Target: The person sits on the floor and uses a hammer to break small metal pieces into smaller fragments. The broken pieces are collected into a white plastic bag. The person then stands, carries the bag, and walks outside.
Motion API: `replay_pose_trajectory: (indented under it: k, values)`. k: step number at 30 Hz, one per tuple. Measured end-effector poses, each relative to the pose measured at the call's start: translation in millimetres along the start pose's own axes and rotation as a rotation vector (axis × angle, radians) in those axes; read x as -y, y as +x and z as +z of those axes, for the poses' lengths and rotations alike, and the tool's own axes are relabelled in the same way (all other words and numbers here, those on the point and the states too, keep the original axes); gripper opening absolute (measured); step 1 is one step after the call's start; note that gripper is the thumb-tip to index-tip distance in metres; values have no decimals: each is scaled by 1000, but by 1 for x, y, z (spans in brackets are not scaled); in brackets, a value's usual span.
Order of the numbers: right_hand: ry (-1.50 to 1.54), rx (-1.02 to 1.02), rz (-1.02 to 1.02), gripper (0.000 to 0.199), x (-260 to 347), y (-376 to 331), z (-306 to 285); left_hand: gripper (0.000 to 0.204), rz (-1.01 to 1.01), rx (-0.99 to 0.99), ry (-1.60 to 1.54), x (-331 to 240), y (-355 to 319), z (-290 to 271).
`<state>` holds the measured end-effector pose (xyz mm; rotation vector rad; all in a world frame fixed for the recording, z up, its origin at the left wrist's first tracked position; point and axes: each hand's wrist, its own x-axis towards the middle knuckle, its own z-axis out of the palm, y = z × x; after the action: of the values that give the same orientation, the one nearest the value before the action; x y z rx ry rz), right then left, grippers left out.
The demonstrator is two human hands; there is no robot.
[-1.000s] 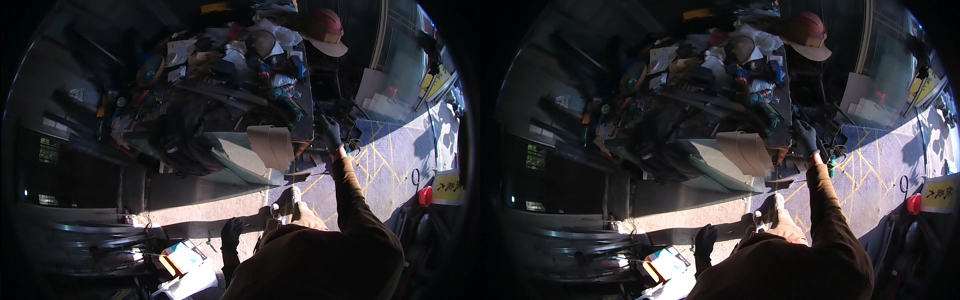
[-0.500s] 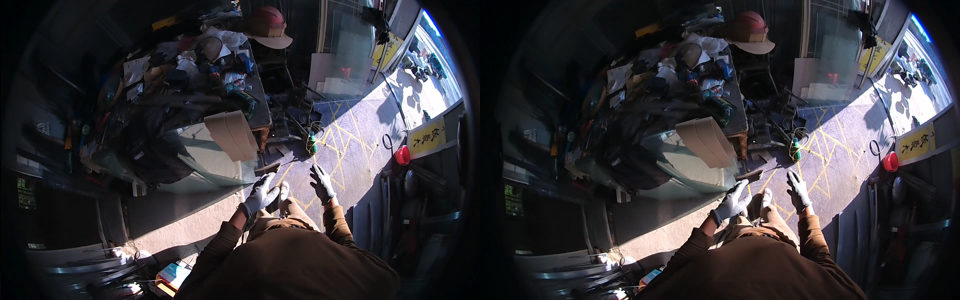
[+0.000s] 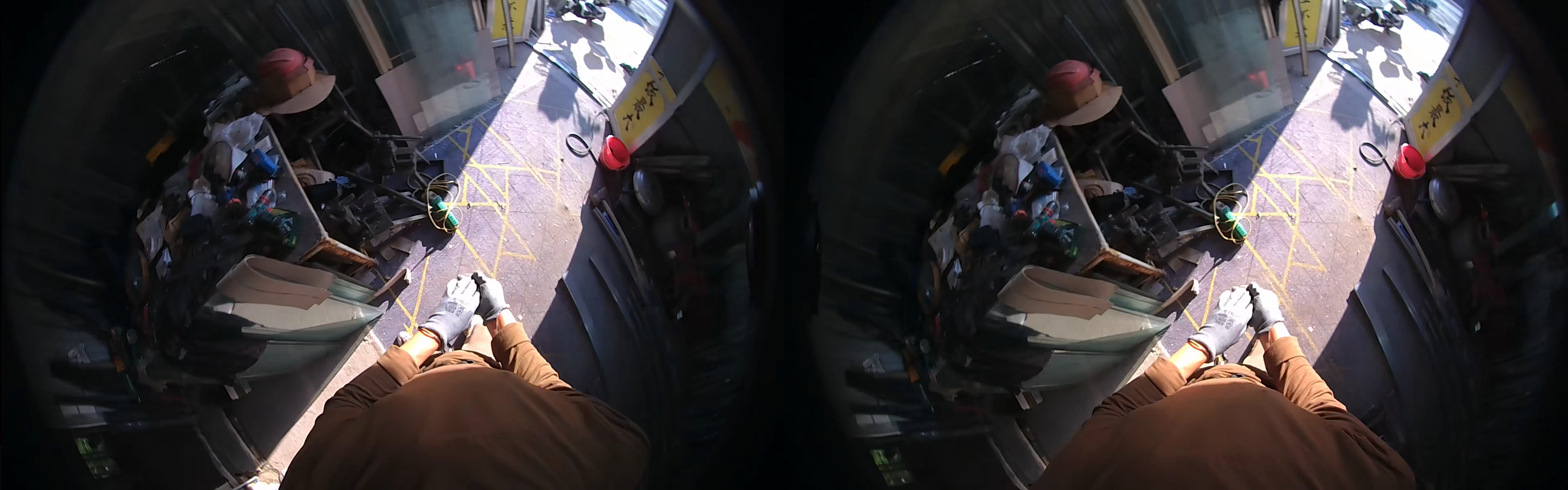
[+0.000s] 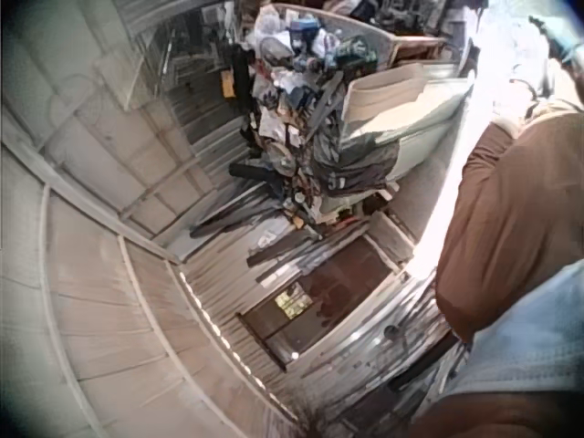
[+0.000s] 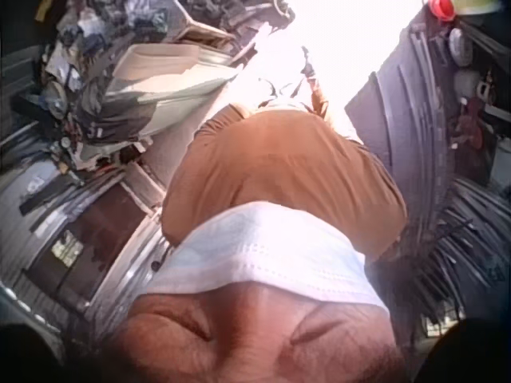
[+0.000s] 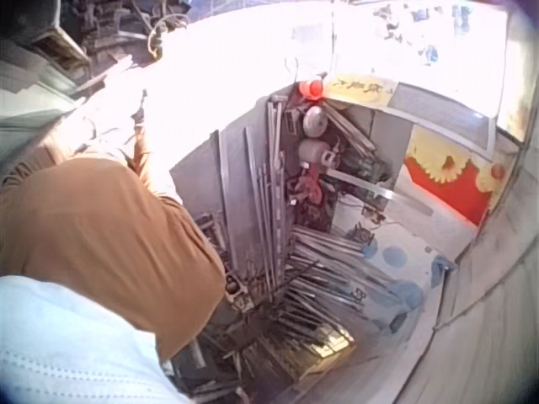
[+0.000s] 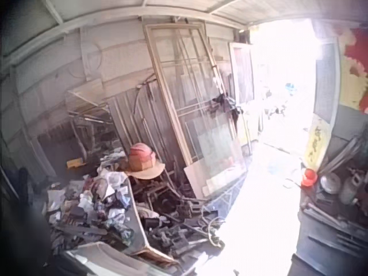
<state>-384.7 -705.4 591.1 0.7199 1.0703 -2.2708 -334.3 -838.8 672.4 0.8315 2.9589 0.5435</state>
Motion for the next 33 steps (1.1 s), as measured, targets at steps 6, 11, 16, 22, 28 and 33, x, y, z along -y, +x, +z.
replay_pose_trajectory:
  k: [6,11,16,22,28,33]
  values:
    - [-107,-145,-247,29,90,15,-50,49,71,170,-28,-47,118,-14]
    - [25,-31,-112,24,152,-8,-83,22,410,309,-73,-60,183,4]
    - [-377,-291,-469,18,140,29,-136,36,516,476,130,-80,232,27]
    - [-674,-702,-516,22,174,101,-242,39,799,402,39,-83,309,52]
    - [386,-763,-468,15,269,96,-200,38,646,673,-485,-27,392,19]
    - [460,-595,-475,36,325,103,-191,37,220,763,-996,33,462,-23]
